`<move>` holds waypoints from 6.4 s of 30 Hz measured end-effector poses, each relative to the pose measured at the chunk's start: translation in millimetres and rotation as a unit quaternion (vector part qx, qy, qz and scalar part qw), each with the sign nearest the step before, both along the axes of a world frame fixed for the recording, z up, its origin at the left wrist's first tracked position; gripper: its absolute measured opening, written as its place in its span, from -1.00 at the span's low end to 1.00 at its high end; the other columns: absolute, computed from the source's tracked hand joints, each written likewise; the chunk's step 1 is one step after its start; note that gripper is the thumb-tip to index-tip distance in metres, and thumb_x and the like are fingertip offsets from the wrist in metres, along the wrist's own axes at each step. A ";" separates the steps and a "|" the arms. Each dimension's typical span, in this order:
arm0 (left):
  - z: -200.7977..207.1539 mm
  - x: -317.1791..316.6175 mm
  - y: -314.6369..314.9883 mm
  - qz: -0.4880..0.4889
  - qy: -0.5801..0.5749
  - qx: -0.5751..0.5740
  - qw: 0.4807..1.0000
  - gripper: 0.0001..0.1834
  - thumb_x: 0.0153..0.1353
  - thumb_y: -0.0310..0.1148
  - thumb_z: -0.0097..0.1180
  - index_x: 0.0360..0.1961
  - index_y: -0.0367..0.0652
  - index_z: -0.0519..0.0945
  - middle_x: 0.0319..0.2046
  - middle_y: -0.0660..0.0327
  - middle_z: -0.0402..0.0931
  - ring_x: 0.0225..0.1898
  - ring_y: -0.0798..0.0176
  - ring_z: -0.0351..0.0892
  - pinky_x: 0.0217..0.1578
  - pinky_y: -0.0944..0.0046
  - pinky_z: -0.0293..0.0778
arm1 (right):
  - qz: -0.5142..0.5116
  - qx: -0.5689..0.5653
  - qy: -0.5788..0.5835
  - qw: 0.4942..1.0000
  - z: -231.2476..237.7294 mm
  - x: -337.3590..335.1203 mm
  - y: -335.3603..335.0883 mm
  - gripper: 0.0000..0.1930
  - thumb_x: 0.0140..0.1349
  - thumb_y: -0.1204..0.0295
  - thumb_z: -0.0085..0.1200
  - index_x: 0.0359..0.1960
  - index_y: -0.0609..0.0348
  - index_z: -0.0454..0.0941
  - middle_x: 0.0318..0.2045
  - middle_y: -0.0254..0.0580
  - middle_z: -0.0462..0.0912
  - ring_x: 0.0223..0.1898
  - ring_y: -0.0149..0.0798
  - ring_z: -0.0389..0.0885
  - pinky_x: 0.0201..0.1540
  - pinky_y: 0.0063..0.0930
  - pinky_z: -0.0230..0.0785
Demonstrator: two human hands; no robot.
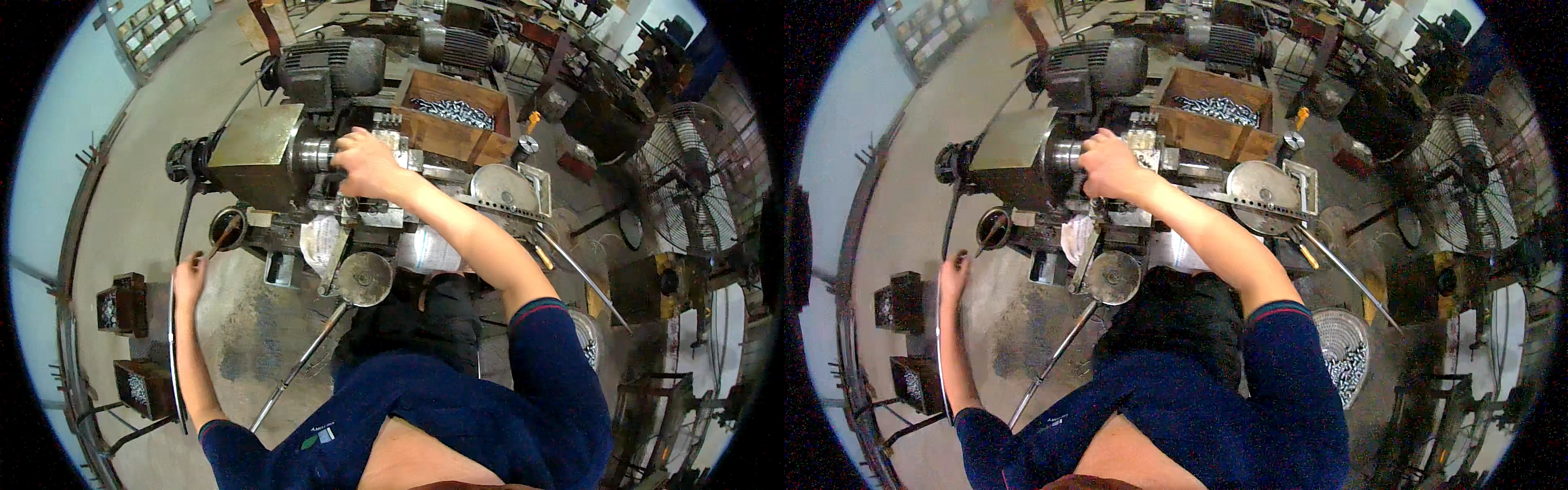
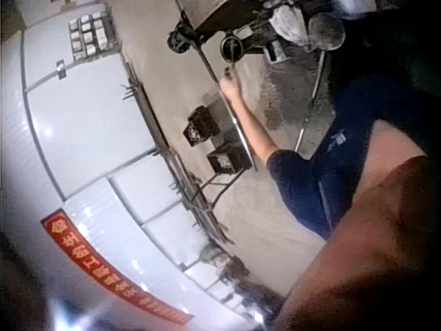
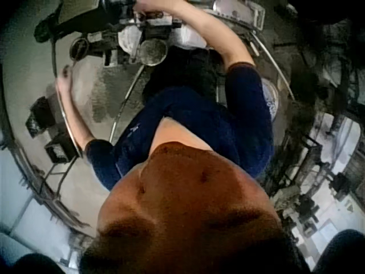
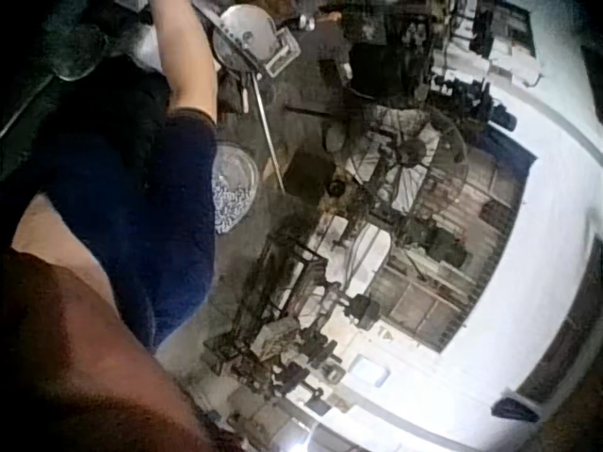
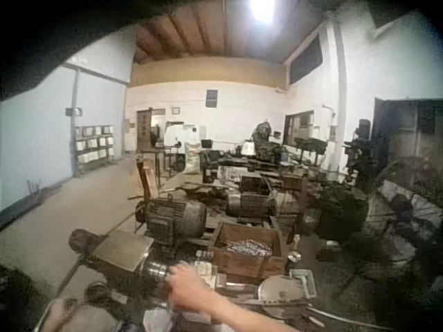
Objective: The person loads small metal cylinders into a lathe chuck, operates manual levers to machine the parts, and places the finished items into a metal bin.
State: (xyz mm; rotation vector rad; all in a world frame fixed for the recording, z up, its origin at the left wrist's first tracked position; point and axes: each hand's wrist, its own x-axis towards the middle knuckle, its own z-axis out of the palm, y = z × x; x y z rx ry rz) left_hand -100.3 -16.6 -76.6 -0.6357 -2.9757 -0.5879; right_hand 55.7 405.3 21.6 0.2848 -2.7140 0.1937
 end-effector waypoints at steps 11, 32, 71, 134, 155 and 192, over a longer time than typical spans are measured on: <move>-10.6 107.8 -36.3 0.220 0.047 -0.064 0.972 -0.42 -0.04 0.05 0.16 -0.24 -0.32 0.50 -0.34 -0.14 0.54 -0.26 -0.18 0.54 -0.25 -0.01 0.44 | -0.095 0.089 -0.233 0.964 -29.5 -70.3 -5.3 -0.73 -0.28 0.27 0.20 -0.44 0.02 0.65 -0.31 -0.17 0.64 -0.14 -0.13 0.55 0.15 -0.27 0.14; -17.2 69.4 -36.9 0.087 -0.269 0.304 0.910 -0.78 0.13 -0.38 0.09 -0.35 -0.37 0.45 -0.67 0.17 0.42 -0.65 0.31 0.48 -0.63 0.26 0.51 | -0.318 -0.078 -0.064 0.943 -5.8 95.8 143.8 -0.37 -0.28 0.39 0.12 0.01 0.07 0.44 0.12 0.21 0.28 0.03 0.13 0.40 0.07 -0.18 0.28; -24.8 42.5 -29.3 0.058 -0.405 0.330 0.850 -0.69 0.20 -0.23 0.07 -0.43 -0.35 0.51 -0.66 0.15 0.46 -0.72 0.31 0.39 -0.68 0.35 0.34 | -0.741 -0.245 -0.339 0.525 -325.5 627.6 100.3 -0.56 -0.12 0.19 -0.03 -0.25 0.24 0.58 -0.08 0.10 0.52 -0.04 -0.06 0.50 0.09 -0.40 0.27; -17.5 119.9 -57.1 0.177 -0.016 -0.042 0.983 -0.68 -0.01 -0.25 0.16 -0.41 -0.33 0.46 -0.54 -0.14 0.49 -0.38 -0.19 0.51 -0.35 -0.01 0.42 | -0.076 0.107 -0.122 0.984 -48.6 -70.0 0.4 -0.73 -0.35 0.31 0.12 -0.57 0.22 0.61 -0.44 0.00 0.62 -0.16 -0.05 0.54 0.18 -0.29 0.15; -36.6 -12.7 -111.0 0.099 0.277 0.031 0.955 -0.64 0.10 -0.28 0.06 -0.09 -0.24 0.49 -0.37 -0.05 0.53 -0.28 -0.04 0.55 -0.28 0.11 0.44 | 0.012 -0.061 0.066 0.996 -10.0 11.2 19.1 -0.66 -0.34 0.40 0.12 -0.39 0.17 0.59 -0.23 -0.08 0.55 -0.10 -0.04 0.47 0.20 -0.11 0.11; -4.2 218.6 112.4 -0.247 -0.322 -0.107 0.908 -0.60 0.02 -0.27 0.15 -0.09 -0.17 0.49 -0.38 -0.06 0.55 -0.28 -0.05 0.56 -0.25 0.11 0.44 | -0.611 -0.254 -0.174 0.729 -187.5 470.8 7.8 -0.70 -0.32 0.31 0.10 -0.64 0.33 0.40 -0.64 0.20 0.50 -0.52 0.14 0.52 -0.42 -0.13 0.35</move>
